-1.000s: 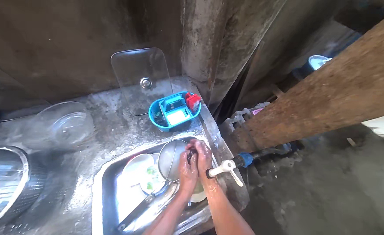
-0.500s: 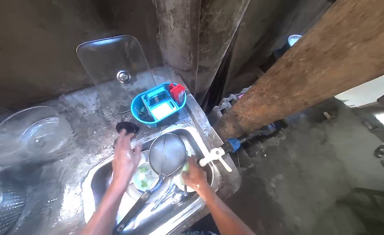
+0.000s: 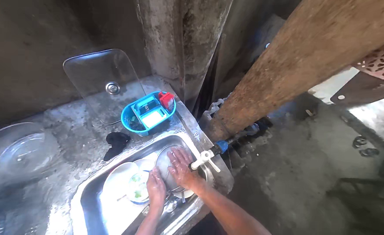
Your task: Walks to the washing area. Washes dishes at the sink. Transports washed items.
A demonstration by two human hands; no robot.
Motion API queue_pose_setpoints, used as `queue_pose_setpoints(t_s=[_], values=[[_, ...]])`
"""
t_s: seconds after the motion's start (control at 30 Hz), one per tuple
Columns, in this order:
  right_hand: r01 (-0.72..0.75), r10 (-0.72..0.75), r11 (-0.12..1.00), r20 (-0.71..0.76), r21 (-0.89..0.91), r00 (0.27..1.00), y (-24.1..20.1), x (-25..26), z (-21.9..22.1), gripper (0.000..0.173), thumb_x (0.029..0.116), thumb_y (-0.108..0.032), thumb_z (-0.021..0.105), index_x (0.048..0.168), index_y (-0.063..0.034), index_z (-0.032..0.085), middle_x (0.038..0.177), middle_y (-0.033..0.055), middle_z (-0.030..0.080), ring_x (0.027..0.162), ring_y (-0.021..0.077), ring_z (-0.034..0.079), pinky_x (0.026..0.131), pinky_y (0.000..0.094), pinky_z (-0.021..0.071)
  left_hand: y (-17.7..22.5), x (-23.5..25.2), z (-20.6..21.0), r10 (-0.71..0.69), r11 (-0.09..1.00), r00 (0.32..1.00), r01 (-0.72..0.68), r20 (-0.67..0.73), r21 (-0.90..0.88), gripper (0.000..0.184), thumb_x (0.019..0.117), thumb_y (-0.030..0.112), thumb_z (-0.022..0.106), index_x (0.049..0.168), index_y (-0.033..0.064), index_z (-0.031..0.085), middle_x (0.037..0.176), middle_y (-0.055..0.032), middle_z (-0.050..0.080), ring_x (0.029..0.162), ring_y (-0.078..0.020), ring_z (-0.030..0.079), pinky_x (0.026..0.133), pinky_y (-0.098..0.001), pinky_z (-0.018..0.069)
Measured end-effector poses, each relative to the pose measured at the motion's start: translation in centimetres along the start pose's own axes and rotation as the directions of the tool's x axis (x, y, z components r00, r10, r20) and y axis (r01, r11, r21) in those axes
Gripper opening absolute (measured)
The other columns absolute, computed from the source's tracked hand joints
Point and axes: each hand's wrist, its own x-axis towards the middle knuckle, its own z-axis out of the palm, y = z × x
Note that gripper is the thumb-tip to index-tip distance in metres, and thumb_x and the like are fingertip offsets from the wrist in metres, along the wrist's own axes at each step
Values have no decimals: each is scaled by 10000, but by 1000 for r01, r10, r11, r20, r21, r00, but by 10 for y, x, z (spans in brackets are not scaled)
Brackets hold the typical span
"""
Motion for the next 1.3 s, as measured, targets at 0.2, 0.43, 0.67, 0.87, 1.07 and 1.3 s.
queue_pose_setpoints(t_s=[0.2, 0.43, 0.67, 0.87, 1.07, 1.3], values=[[-152, 169, 978, -110, 143, 979, 1, -1, -15, 543, 1076, -388, 417, 1477, -48, 553, 1522, 163, 536, 1443, 296, 477, 1217, 455, 349, 21, -4, -8, 13, 998, 999, -15, 31, 59, 477, 1128, 290, 351, 1033, -56, 665, 877, -185, 668, 864, -268, 671, 845, -492, 533], [-315, 471, 732, -115, 604, 874, -10, -20, -5, 608, 1089, -299, 415, 1577, 51, 323, 1634, 219, 356, 1542, 240, 320, 1272, 349, 246, 26, -43, 2, 420, 858, 907, -410, 38, 310, 513, 1052, 406, 434, 1028, -42, 683, 691, -148, 676, 594, -307, 690, 541, -512, 560], [-394, 568, -25, 337, 919, 751, -24, -54, -9, 621, 1108, -484, 160, 1503, -66, 395, 1242, 128, 629, 1047, 170, 652, 861, 362, 574, -10, -38, 33, 798, 504, 569, -811, 198, 297, 274, 999, 234, 541, 910, 59, 731, 883, -99, 724, 844, -263, 718, 737, -401, 605], [-464, 731, 184, 195, 867, 654, -5, -51, -8, 462, 1091, -266, 464, 1429, 49, 469, 1318, 225, 600, 1207, 232, 601, 1048, 403, 499, -20, -35, 39, 710, 552, 523, -829, 472, 88, 327, 1044, 241, 507, 1197, 86, 752, 1224, -94, 735, 1138, -276, 698, 985, -477, 554], [-612, 741, -31, 430, 790, 517, -5, -41, -18, 442, 1133, -354, 370, 1451, -48, 400, 1075, 242, 663, 658, 312, 703, 547, 444, 601, 2, 12, 48, 188, 614, 750, -593, 634, 520, 765, 1073, 530, 267, 1607, -18, 248, 1696, -212, 163, 1581, -383, 106, 1262, -597, 68], [-635, 659, -61, 509, 770, 554, -6, -60, -20, 604, 1107, -543, 257, 1314, -33, 505, 859, 184, 702, 618, 277, 697, 538, 415, 594, 29, -4, 81, 305, 937, 752, -348, 584, -41, 519, 994, 233, 607, 1464, 28, 520, 1563, -185, 445, 1452, -247, 433, 1207, -376, 358]])
